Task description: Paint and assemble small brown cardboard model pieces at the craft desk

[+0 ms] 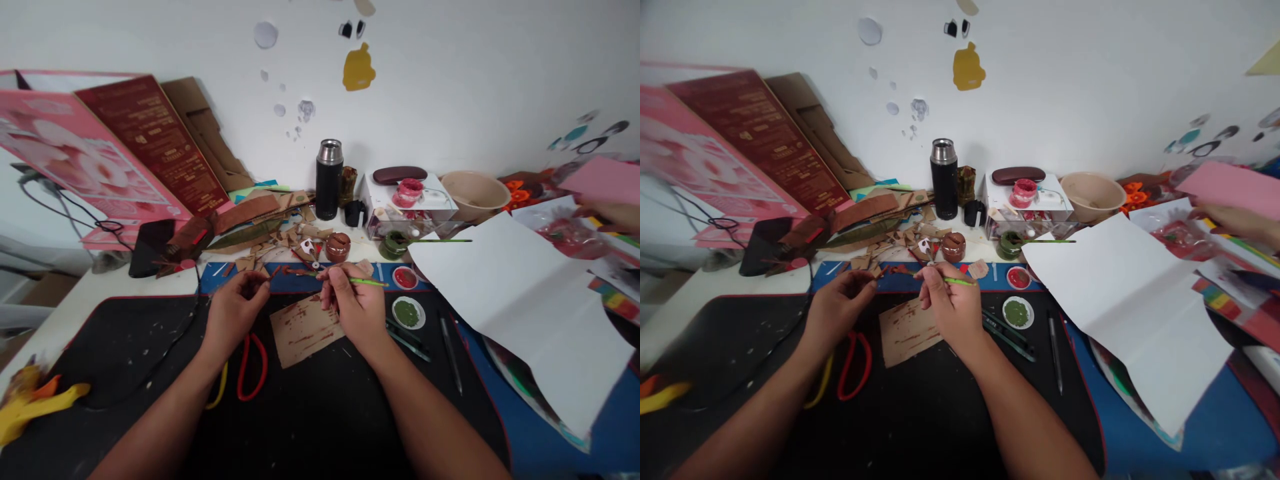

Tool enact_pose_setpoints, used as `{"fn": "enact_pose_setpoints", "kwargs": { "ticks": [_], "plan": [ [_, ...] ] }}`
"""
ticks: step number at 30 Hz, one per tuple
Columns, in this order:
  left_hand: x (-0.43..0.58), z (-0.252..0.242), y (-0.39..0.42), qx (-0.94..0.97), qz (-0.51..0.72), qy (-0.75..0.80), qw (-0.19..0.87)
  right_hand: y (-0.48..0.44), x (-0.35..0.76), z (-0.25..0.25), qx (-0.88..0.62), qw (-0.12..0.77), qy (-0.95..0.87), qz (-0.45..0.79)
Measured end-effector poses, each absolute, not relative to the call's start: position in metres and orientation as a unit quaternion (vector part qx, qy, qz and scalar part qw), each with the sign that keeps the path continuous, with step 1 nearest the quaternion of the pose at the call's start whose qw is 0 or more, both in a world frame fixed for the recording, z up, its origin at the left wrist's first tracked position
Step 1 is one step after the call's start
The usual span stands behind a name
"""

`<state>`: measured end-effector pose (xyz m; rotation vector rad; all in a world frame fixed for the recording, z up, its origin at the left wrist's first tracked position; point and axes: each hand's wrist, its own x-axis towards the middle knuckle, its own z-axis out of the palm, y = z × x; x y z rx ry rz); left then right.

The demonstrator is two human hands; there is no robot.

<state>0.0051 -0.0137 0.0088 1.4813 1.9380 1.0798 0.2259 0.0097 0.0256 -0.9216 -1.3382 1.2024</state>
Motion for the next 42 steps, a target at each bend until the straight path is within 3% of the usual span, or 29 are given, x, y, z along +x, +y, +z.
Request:
{"fn": "enact_pose_setpoints", "kwargs": {
  "ticks": [18,42],
  "plan": [
    [0.0018,0.0066,-0.0117,0.513,0.393,0.686,0.333,0.0073,0.2237,0.0234,-0.348,0.510,-0.601,0.508],
    [0.0042,0.0026,-0.0125,0.522,0.387,0.690,0.318,0.0090,0.2235,0.0227,-0.357,0.518,-0.586,0.510]
  ]
}}
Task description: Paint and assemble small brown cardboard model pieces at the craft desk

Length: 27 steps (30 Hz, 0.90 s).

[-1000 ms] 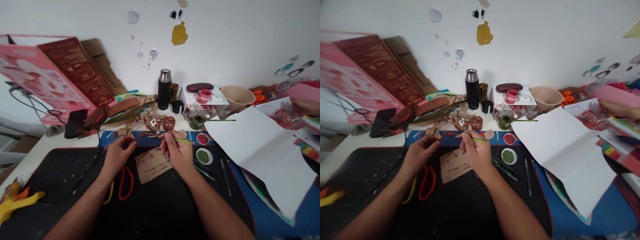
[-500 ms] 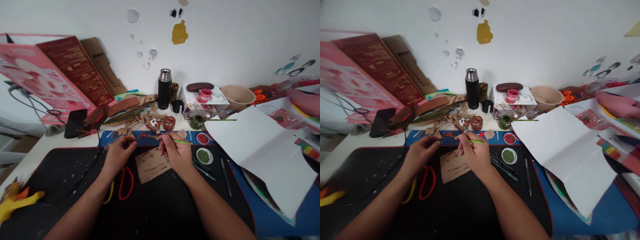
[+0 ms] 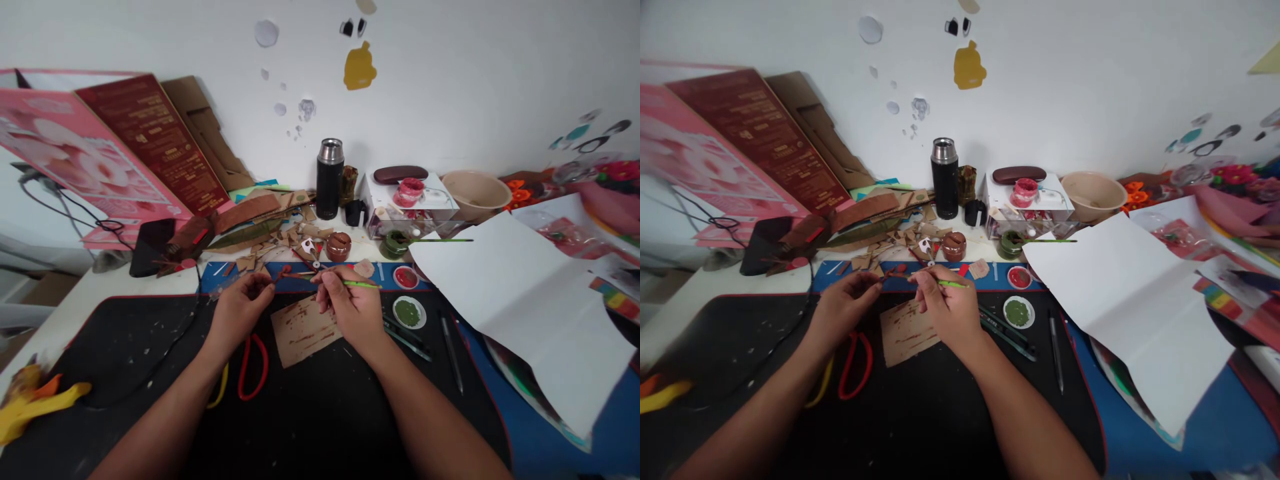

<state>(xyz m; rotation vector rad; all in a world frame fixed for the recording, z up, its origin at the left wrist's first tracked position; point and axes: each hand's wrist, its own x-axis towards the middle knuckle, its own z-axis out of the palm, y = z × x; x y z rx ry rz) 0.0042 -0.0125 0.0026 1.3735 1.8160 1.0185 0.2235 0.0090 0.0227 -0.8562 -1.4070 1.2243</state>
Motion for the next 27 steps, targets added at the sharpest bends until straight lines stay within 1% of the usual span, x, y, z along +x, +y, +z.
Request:
{"fn": "enact_pose_setpoints", "kwargs": {
  "ticks": [5,9,13,15,17,19,21,22,24,27],
  "plan": [
    [0.007,0.002,-0.016,0.573,0.359,0.693,0.251,0.009,0.223,0.022,-0.358,0.509,-0.610,0.490],
    [0.010,0.003,-0.020,0.640,0.307,0.693,0.125,0.013,0.226,0.024,-0.390,0.531,-0.580,0.478],
    [0.011,0.000,-0.024,0.684,0.265,0.680,0.006,0.012,0.226,0.025,-0.381,0.537,-0.574,0.486],
    [0.012,-0.001,-0.025,0.692,0.254,0.675,-0.023,0.010,0.225,0.025,-0.373,0.527,-0.586,0.489],
    [0.013,0.000,-0.026,0.693,0.259,0.673,-0.023,0.009,0.225,0.025,-0.369,0.518,-0.601,0.485],
    [0.013,0.001,-0.025,0.681,0.284,0.675,0.010,0.009,0.225,0.025,-0.374,0.515,-0.608,0.474],
    [0.013,0.003,-0.023,0.652,0.323,0.681,0.084,0.011,0.226,0.026,-0.390,0.519,-0.605,0.462],
    [0.012,0.004,-0.022,0.627,0.347,0.683,0.142,0.012,0.227,0.026,-0.397,0.524,-0.598,0.459],
    [0.010,0.006,-0.018,0.546,0.405,0.673,0.290,0.014,0.228,0.027,-0.404,0.535,-0.583,0.459],
    [0.006,0.010,-0.011,0.370,0.506,0.600,0.498,0.014,0.228,0.028,-0.397,0.541,-0.571,0.473]
  ]
}}
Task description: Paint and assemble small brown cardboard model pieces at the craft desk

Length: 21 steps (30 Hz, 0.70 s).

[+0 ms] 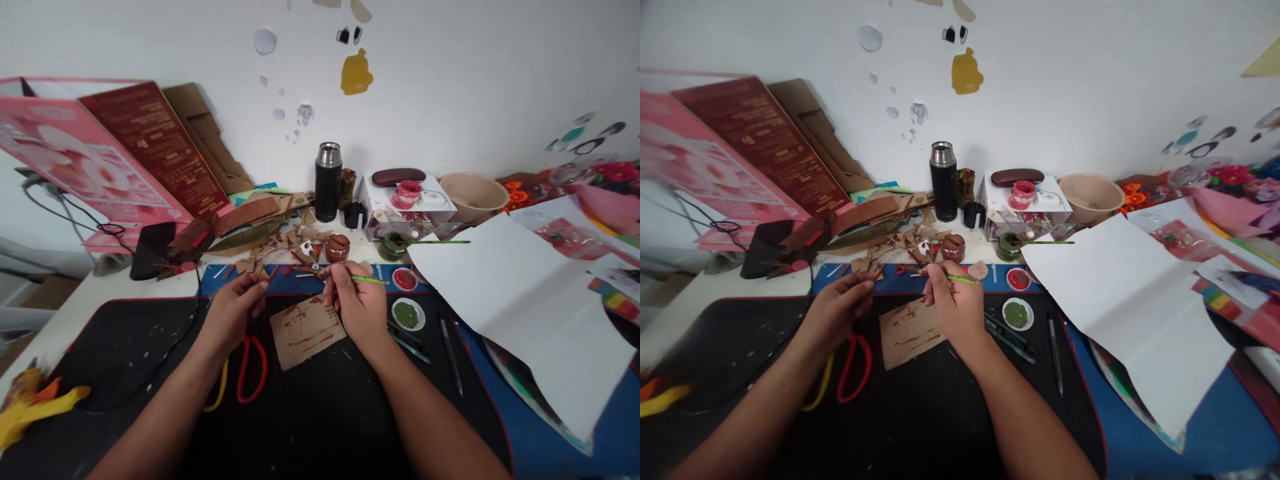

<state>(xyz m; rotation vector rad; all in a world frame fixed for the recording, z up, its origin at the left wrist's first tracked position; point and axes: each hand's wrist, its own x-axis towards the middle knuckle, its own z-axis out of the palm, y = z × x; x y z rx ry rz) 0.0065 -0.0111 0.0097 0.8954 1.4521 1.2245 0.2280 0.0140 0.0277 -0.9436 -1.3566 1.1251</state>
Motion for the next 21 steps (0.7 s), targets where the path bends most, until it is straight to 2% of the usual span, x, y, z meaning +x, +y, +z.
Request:
{"fn": "enact_pose_setpoints", "kwargs": {
  "ticks": [4,8,13,21],
  "plan": [
    [0.003,0.016,-0.007,0.212,0.556,0.488,0.638,0.010,0.225,0.026,-0.376,0.528,-0.588,0.483],
    [-0.001,0.019,-0.007,0.140,0.545,0.442,0.699,0.007,0.223,0.022,-0.355,0.523,-0.600,0.491],
    [0.000,0.015,-0.008,0.147,0.528,0.449,0.706,0.008,0.223,0.020,-0.353,0.521,-0.601,0.492],
    [0.007,0.008,-0.010,0.235,0.519,0.493,0.658,0.006,0.221,0.023,-0.346,0.516,-0.620,0.479]
  ]
}}
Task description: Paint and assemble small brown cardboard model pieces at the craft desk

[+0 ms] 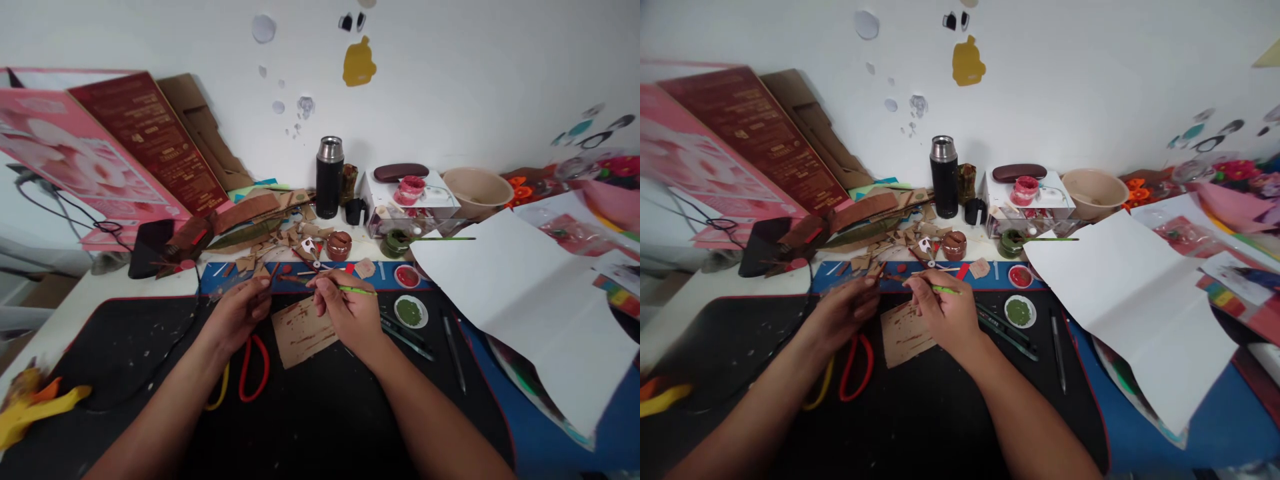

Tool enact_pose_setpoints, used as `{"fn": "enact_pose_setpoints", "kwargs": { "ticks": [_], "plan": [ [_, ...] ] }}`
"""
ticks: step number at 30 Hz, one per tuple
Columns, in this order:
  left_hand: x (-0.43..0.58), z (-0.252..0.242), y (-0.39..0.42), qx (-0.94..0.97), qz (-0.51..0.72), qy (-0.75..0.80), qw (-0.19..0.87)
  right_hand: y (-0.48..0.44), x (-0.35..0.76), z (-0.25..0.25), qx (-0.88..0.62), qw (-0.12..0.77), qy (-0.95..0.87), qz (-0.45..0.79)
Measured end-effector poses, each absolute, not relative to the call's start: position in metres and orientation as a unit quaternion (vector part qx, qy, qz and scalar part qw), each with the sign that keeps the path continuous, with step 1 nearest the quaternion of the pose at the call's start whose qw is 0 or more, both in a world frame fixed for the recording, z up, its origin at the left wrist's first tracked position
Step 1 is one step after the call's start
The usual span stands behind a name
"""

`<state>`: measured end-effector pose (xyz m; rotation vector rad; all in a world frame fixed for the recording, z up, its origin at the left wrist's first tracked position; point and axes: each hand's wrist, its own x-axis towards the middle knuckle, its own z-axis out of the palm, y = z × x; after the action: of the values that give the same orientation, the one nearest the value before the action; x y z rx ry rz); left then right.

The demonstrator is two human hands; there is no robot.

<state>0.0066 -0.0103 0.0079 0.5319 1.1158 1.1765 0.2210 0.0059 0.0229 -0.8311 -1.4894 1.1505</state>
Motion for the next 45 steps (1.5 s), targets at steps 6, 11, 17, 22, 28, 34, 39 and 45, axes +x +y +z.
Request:
{"fn": "enact_pose_setpoints", "kwargs": {
  "ticks": [6,11,17,22,28,34,39,45],
  "plan": [
    [0.0097,0.0086,-0.0118,0.277,0.499,0.530,0.627,0.0066,0.2225,0.0242,-0.362,0.521,-0.613,0.471],
    [0.0116,0.0103,-0.0106,0.287,0.507,0.540,0.607,0.0088,0.2246,0.0245,-0.383,0.547,-0.568,0.481],
    [0.0129,0.0113,-0.0102,0.289,0.514,0.549,0.593,0.0063,0.2222,0.0243,-0.369,0.516,-0.594,0.495],
    [0.0116,0.0077,-0.0113,0.289,0.496,0.563,0.594,0.0066,0.2228,0.0239,-0.368,0.525,-0.596,0.484],
    [0.0127,0.0093,-0.0104,0.286,0.507,0.562,0.588,0.0076,0.2237,0.0244,-0.384,0.530,-0.577,0.488],
    [0.0131,0.0098,-0.0108,0.292,0.500,0.566,0.587,0.0060,0.2228,0.0243,-0.370,0.518,-0.603,0.481],
    [0.0107,0.0048,-0.0109,0.289,0.506,0.565,0.584,0.0084,0.2243,0.0251,-0.391,0.541,-0.571,0.477],
    [0.0109,0.0051,-0.0106,0.290,0.513,0.562,0.580,0.0060,0.2226,0.0249,-0.356,0.522,-0.597,0.495]
  ]
}}
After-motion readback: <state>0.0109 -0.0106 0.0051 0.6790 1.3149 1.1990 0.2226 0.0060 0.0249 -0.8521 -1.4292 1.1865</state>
